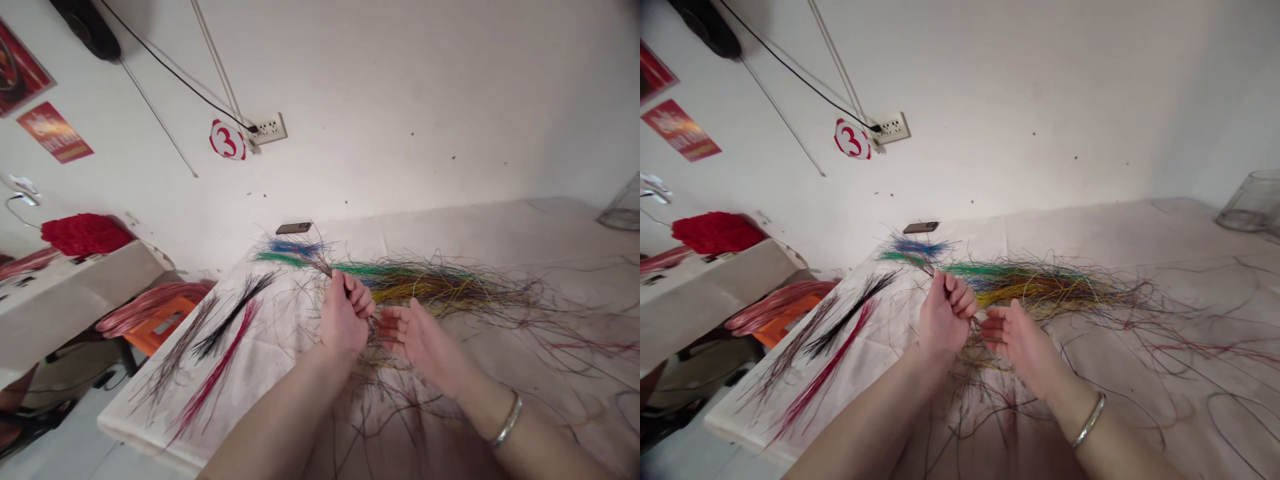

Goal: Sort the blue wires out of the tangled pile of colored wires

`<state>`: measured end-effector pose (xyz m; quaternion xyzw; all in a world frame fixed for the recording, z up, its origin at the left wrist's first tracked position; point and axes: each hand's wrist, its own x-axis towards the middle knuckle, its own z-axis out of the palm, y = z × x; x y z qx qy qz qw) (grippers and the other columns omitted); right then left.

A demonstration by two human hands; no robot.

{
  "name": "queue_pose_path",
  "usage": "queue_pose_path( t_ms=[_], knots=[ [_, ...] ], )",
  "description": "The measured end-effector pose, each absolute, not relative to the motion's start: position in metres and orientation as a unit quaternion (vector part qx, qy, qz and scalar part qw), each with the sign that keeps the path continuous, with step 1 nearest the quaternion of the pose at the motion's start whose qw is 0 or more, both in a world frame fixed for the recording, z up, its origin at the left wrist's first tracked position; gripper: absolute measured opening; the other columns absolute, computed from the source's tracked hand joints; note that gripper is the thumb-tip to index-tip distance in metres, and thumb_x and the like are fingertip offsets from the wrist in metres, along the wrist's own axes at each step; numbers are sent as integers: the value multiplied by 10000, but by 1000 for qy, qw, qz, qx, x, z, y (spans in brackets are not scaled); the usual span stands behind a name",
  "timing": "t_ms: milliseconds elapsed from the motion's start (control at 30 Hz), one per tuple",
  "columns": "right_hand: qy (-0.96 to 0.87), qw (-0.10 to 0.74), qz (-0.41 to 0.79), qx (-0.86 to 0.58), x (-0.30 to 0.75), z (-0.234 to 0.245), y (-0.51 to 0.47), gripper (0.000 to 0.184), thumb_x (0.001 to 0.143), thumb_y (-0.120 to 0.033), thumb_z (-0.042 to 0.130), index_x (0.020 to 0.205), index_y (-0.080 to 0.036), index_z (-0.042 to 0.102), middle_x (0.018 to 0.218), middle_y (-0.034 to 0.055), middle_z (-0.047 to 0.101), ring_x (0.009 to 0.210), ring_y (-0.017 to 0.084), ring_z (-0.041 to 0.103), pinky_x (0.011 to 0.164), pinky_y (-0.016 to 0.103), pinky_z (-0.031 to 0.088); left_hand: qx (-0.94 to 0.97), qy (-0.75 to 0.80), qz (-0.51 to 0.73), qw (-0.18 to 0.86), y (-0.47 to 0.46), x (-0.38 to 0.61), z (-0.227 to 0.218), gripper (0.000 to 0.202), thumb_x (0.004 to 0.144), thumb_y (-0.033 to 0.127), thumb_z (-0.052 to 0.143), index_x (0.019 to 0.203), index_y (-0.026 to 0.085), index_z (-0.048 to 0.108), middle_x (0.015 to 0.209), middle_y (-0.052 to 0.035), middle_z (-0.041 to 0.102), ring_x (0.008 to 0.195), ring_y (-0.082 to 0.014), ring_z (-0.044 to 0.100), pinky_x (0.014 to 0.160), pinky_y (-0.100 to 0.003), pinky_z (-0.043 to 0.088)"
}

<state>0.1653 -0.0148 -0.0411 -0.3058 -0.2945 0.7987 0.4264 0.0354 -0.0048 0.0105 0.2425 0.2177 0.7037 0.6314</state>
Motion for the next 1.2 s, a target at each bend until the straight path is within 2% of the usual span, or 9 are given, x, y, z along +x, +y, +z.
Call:
queue_pose_path(
  t_ms=[133, 300, 500, 733, 900, 1200],
  knots=[
    [-180, 445, 841, -248, 164, -40, -13, 454, 925, -493, 354, 865, -150, 644, 898, 106, 666, 876, 209, 624, 866, 369, 464, 286, 214, 730, 583, -15, 47, 13, 366, 926, 422, 418, 656, 176, 406, 522, 53, 280, 447, -71, 245, 436, -218, 195],
    [-151, 446, 851, -230, 160, -36, -16, 544, 935, -521, 285, 825, -151, 668, 812, 87, 675, 858, 206, 634, 847, 355, 480, 339, 221, 727, 555, -24, 64, 4, 327, 940, 371, 404, 679, 176, 435, 580, 27, 375, 513, -90, 339, 506, -235, 291],
    [-159, 444, 854, -221, 157, -32, -21, 523, 934, -512, 268, 830, -186, 664, 775, 65, 681, 831, 209, 631, 799, 348, 490, 357, 256, 715, 544, -26, 74, -12, 333, 931, 389, 419, 674, 180, 438, 566, 32, 381, 504, -92, 344, 507, -238, 308],
    [-132, 446, 854, -234, 155, -31, -24, 445, 900, -495, 385, 604, -213, 564, 563, 17, 603, 669, 191, 617, 747, 323, 488, 398, 323, 672, 535, -29, 80, -20, 360, 920, 450, 410, 677, 187, 448, 525, 35, 424, 460, -98, 408, 488, -242, 337],
    [-119, 444, 860, -221, 155, -32, -23, 442, 897, -500, 383, 642, -207, 593, 589, 17, 616, 678, 186, 617, 748, 318, 483, 400, 324, 669, 536, -28, 81, -23, 362, 935, 427, 387, 669, 188, 443, 506, 40, 415, 452, -98, 399, 487, -243, 331],
    [-145, 457, 846, -235, 156, -34, -21, 452, 852, -556, 404, 602, -217, 568, 614, 42, 621, 762, 224, 628, 790, 358, 481, 421, 332, 650, 539, -28, 82, -27, 382, 918, 450, 419, 639, 190, 428, 530, 14, 473, 550, -123, 464, 609, -260, 377]
  ],
)
